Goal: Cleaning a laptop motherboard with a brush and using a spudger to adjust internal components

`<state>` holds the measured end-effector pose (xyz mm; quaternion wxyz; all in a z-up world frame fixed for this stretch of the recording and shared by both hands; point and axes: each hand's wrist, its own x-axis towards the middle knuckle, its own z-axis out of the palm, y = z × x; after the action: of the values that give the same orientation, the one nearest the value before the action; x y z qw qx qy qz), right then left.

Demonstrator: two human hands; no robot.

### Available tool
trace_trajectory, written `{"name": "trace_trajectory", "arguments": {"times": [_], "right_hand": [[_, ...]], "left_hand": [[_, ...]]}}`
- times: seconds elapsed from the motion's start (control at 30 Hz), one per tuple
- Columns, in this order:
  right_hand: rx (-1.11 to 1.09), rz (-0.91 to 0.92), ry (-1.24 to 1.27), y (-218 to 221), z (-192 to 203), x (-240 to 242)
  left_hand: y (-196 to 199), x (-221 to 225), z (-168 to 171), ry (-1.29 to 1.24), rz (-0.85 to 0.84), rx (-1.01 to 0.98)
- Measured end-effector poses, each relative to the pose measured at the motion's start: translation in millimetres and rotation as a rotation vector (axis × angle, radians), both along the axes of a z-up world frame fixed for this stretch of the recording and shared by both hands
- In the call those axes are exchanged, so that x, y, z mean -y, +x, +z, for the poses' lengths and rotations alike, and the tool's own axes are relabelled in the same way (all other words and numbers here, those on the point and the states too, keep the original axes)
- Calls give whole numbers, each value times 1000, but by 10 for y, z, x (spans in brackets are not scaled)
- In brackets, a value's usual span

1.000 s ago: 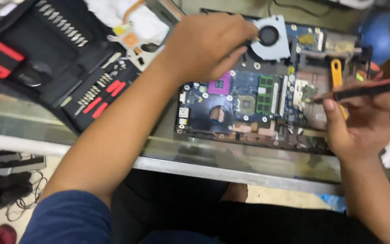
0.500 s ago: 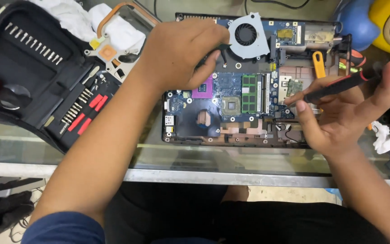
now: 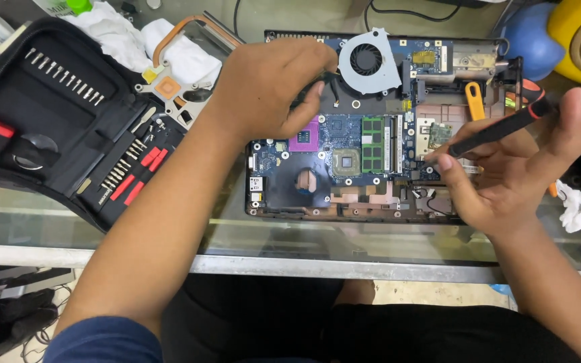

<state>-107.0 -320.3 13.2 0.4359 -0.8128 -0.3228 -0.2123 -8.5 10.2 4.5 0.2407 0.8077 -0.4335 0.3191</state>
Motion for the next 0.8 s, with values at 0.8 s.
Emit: {"name": "trace_trajectory", "arguments": {"times": [0.8], "right_hand": [[-555, 12, 178, -28, 233, -37]], "left_hand": [[35, 14, -28, -147, 222, -256]]}}
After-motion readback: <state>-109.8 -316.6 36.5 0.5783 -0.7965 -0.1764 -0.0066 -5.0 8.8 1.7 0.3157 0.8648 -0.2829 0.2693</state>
